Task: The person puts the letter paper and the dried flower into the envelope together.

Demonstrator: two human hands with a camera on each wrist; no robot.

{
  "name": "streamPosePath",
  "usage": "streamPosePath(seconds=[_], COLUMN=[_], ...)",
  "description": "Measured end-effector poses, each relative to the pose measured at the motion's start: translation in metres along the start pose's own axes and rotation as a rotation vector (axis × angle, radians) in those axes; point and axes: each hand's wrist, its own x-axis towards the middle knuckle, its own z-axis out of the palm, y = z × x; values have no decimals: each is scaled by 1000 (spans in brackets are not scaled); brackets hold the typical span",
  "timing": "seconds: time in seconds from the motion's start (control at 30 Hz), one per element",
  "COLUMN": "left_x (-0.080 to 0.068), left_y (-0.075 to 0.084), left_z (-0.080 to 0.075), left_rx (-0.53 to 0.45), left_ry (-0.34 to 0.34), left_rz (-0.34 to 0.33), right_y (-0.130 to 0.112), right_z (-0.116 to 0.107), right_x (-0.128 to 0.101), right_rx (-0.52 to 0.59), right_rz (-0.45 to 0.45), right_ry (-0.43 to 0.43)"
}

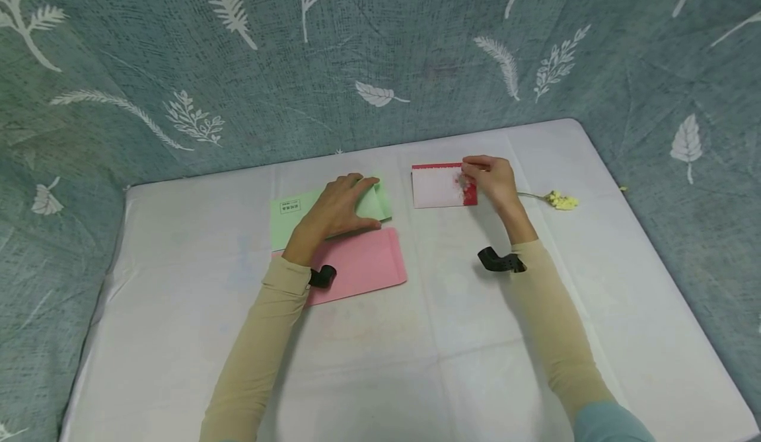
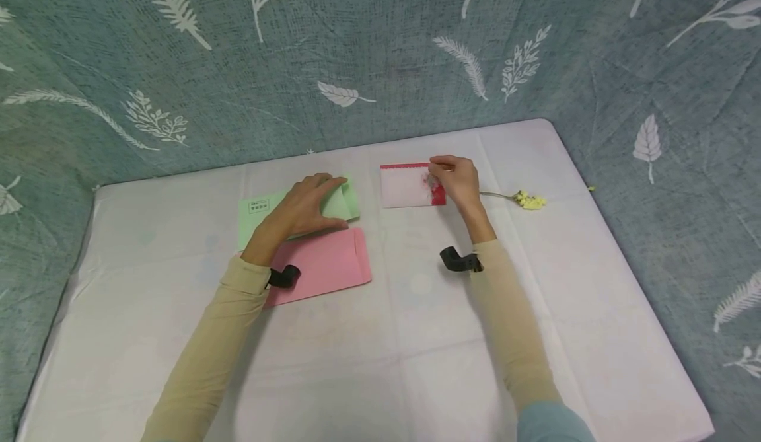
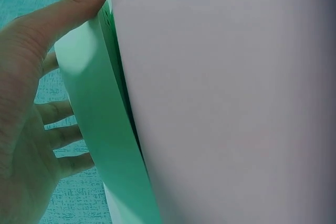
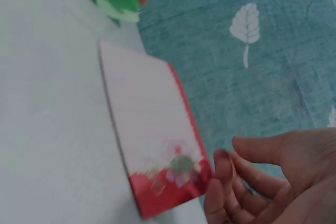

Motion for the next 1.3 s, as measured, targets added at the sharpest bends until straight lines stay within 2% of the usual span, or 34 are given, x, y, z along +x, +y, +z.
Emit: streamPosePath(seconds=[0.17,0.4,0.6,0.77,0.9,1.0,1.1,1.2,1.3], left_x=[-1,-2,-3,-3,-3,-2,-2,-2,-3], left_y=[-1,-1,0,-1,-1,-1,-1,-2,-2], left_z=[0,0,1,1,2,3,3,3,3], left_rx=[-6,-11,-9,-7,7,21,28,29,28], left_ry=[-10,-21,-14,-13,-18,-23,-19,-11,-5], left_rz=[-6,-14,-16,-25,-23,-17,-13,-12,-13], right_y=[10,18,15,11,11,11,11,12,11], right_z=[-3,1,8,15,21,24,24,23,21], right_x=[1,2,0,-2,-5,-8,-9,-8,-7], right_rx=[-138,-346,-478,-561,-600,-605,-566,-471,-309], right_rz=[60,124,116,123,96,66,21,-23,-25], right_ry=[73,37,87,74,68,78,96,93,68])
